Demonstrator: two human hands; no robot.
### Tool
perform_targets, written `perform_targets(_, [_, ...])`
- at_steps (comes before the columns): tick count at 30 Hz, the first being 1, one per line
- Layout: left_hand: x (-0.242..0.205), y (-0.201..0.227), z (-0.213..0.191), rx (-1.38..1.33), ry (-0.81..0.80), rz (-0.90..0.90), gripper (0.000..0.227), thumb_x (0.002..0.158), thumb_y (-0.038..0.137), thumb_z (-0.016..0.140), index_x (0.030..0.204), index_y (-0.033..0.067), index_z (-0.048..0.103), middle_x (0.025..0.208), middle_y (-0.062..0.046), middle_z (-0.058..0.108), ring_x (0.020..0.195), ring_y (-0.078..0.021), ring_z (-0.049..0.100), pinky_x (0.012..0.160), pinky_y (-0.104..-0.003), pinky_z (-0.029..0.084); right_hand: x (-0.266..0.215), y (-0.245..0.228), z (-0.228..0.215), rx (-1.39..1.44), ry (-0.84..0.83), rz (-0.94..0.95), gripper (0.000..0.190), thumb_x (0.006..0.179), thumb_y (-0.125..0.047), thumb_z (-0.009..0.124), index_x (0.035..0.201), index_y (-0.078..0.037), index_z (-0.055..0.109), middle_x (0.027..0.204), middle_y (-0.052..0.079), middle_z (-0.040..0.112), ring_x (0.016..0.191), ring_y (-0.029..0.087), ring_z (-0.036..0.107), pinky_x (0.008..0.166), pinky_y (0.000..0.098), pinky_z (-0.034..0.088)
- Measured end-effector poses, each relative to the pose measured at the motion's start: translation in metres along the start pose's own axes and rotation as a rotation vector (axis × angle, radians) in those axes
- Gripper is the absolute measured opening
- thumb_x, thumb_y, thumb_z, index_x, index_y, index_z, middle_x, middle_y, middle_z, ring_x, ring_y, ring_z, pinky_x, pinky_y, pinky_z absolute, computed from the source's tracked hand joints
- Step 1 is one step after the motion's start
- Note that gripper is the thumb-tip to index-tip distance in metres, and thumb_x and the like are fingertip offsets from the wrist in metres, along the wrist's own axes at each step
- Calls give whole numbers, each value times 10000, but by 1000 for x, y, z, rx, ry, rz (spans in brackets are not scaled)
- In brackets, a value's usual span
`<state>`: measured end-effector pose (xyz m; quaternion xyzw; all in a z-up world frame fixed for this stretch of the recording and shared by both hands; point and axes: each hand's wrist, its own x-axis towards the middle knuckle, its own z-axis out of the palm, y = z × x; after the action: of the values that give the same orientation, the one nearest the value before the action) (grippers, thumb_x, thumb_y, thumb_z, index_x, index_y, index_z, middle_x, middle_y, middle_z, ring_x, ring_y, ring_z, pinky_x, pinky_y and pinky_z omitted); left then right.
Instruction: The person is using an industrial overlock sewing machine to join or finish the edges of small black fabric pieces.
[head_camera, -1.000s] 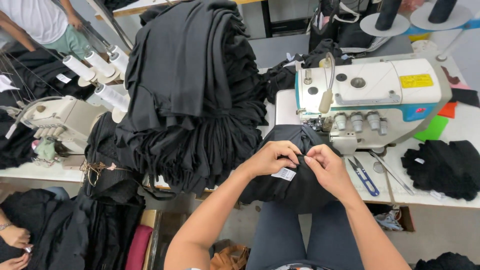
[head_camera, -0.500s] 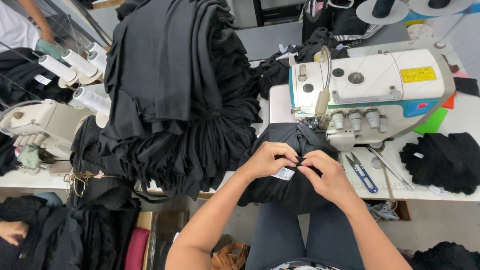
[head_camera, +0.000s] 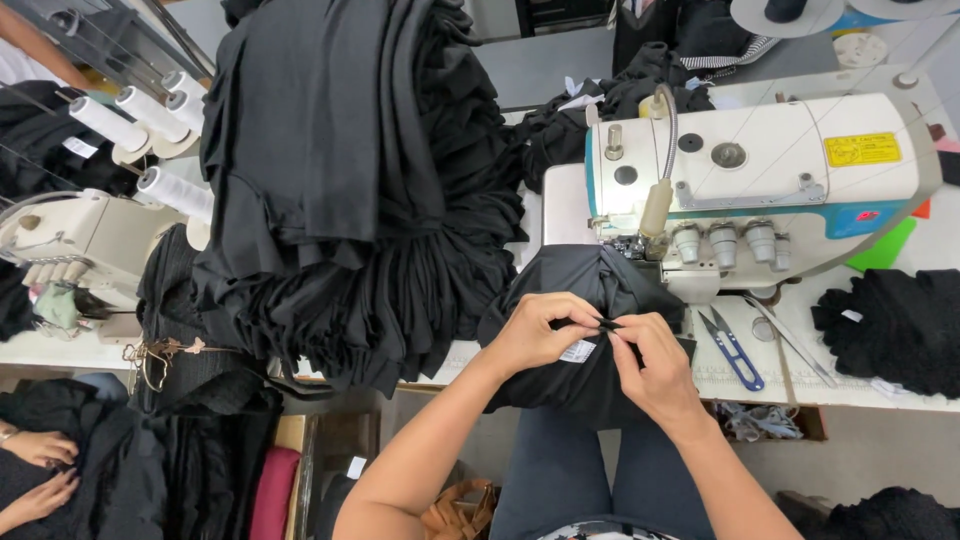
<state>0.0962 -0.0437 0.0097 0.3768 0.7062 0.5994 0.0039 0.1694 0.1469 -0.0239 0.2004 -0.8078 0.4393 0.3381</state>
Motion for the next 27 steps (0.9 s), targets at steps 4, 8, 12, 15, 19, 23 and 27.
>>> perform_targets(4, [-5, -1, 4, -1, 21, 10, 100, 841, -30, 812, 873, 51, 761, 922, -85, 788, 859, -274, 756, 782, -344, 596, -2, -5, 1, -5, 31, -5, 72, 974, 1, 658, 902, 2, 655, 873, 125, 684, 750, 312, 667, 679, 348, 563])
perform_targets(8, [-9, 14, 8, -4, 35, 8, 104, 833, -41, 808, 870, 41, 757, 911, -80, 788, 843, -264, 750, 776, -335, 591, -8, -11, 1, -12, 58, -9, 72, 974, 2, 666, 903, 7, 652, 872, 138, 682, 740, 322, 663, 688, 352, 566])
perform_targets(12, [-16, 24, 14, -15, 52, 10, 123, 813, -58, 792, 861, 42, 737, 895, -87, 779, 824, -273, 741, 764, -340, 582, -17, -18, -1, 6, 75, 36, 76, 970, -10, 674, 898, 0, 654, 864, 137, 697, 734, 320, 678, 667, 350, 574])
perform_targets(15, [-22, 29, 18, -33, 58, -6, 122, 812, -62, 772, 859, 41, 726, 885, -86, 775, 815, -266, 739, 756, -340, 578, -27, -19, -1, 32, 61, 136, 59, 961, -40, 702, 913, -16, 677, 857, 125, 720, 773, 313, 708, 698, 348, 584])
perform_targets(19, [-29, 35, 19, -36, 62, -34, 123, 806, -58, 766, 870, 35, 719, 875, -98, 774, 817, -268, 743, 751, -349, 574, -38, -21, -6, 71, -15, 305, 62, 926, -80, 753, 970, -49, 721, 880, 114, 766, 894, 305, 755, 764, 363, 597])
perform_targets(23, [-34, 45, 17, -14, 32, -82, 136, 816, -49, 766, 901, 52, 733, 903, -86, 780, 866, -258, 747, 811, -346, 561, -32, -35, -17, 123, -55, 400, 125, 918, -93, 769, 1025, -38, 734, 910, 133, 780, 947, 305, 757, 808, 388, 598])
perform_targets(27, [-38, 54, 17, 41, -8, -123, 133, 834, -35, 764, 921, 61, 734, 914, -83, 782, 903, -285, 747, 860, -369, 550, -18, -52, -26, 204, -106, 409, 146, 918, -63, 743, 1063, -44, 757, 887, 124, 786, 929, 248, 764, 816, 379, 595])
